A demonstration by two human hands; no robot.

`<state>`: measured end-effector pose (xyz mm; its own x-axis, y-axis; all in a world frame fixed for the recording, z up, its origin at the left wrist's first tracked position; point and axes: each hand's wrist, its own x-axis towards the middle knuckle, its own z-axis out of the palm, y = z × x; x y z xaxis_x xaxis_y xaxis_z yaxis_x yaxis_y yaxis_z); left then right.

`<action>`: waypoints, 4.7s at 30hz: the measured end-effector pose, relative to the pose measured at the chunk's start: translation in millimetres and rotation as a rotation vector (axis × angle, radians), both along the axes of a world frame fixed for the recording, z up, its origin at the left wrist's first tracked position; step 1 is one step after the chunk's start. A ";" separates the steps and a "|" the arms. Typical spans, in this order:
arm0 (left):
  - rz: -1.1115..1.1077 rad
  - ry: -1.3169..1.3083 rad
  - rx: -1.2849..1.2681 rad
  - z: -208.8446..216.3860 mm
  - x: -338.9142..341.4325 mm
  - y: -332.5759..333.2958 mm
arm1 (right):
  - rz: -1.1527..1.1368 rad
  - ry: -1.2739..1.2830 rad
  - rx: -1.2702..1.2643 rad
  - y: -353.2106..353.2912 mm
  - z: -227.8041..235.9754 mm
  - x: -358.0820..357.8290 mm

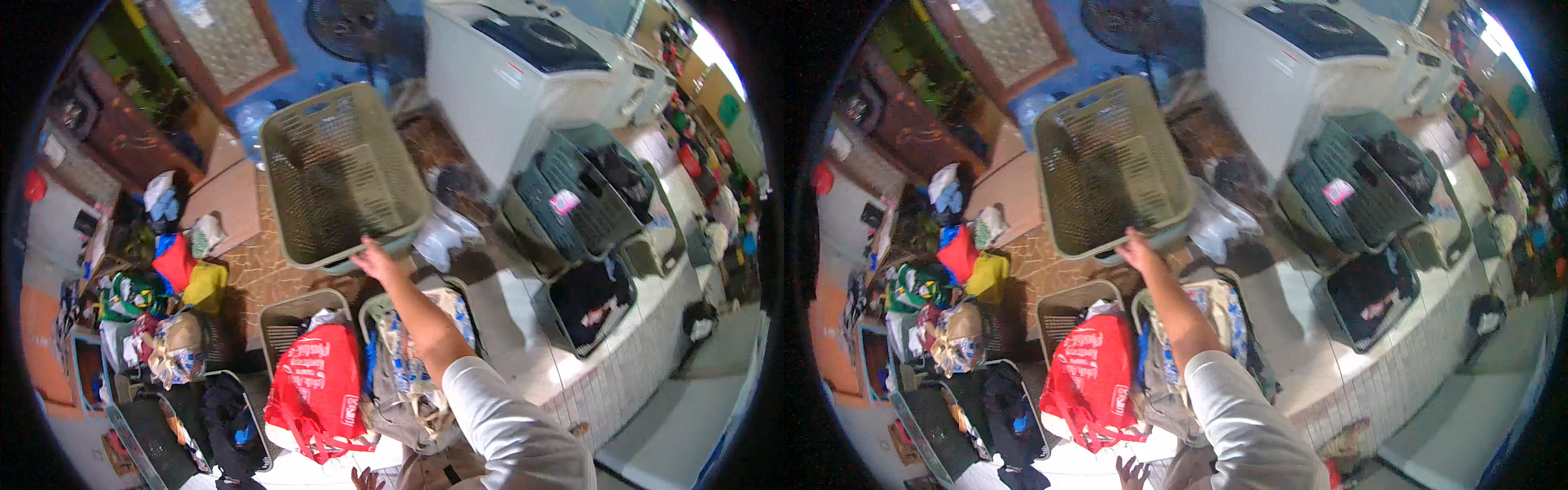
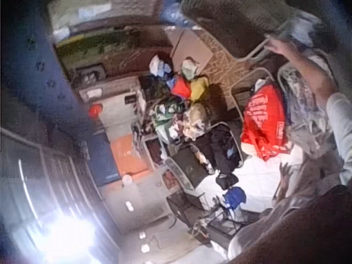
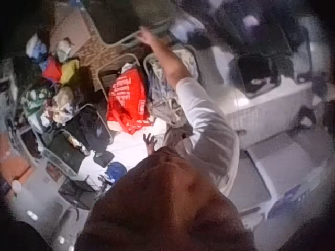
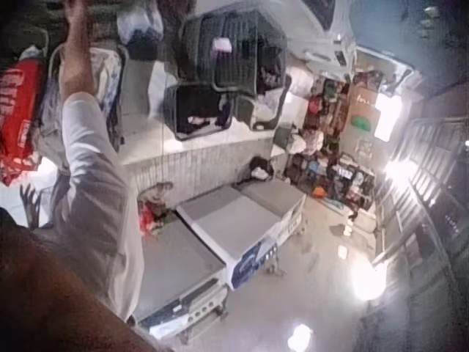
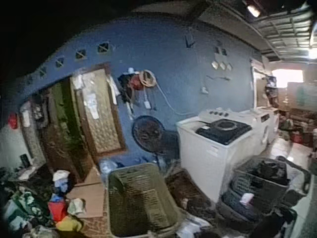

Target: The person sorts laundry by picking up various garments from a basket, shaking them out, and placing them into different bags or piles. The person handles shirts, pants, and other clothing items, moving them between baskets and bags throughout the process.

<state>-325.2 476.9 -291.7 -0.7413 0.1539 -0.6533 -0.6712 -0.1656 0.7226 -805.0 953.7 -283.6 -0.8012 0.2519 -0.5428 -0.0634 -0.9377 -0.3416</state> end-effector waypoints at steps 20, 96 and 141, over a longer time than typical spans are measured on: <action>-0.797 0.491 -0.107 100.1 -77.0 288.5 | -0.008 -1.417 2.020 445.2 168.2 468.9; -0.602 0.674 -0.288 312.1 -188.2 678.5 | -0.349 -0.688 1.618 598.9 493.8 765.7; -0.880 0.608 -0.441 329.0 -218.0 13.4 | -0.496 -0.995 0.934 -236.2 404.2 785.8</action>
<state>-543.2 490.3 37.3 -0.7016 0.6201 -0.3510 0.0490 0.5335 0.8444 -19.2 717.6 120.6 0.0744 0.9517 -0.2978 0.3140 -0.3058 -0.8988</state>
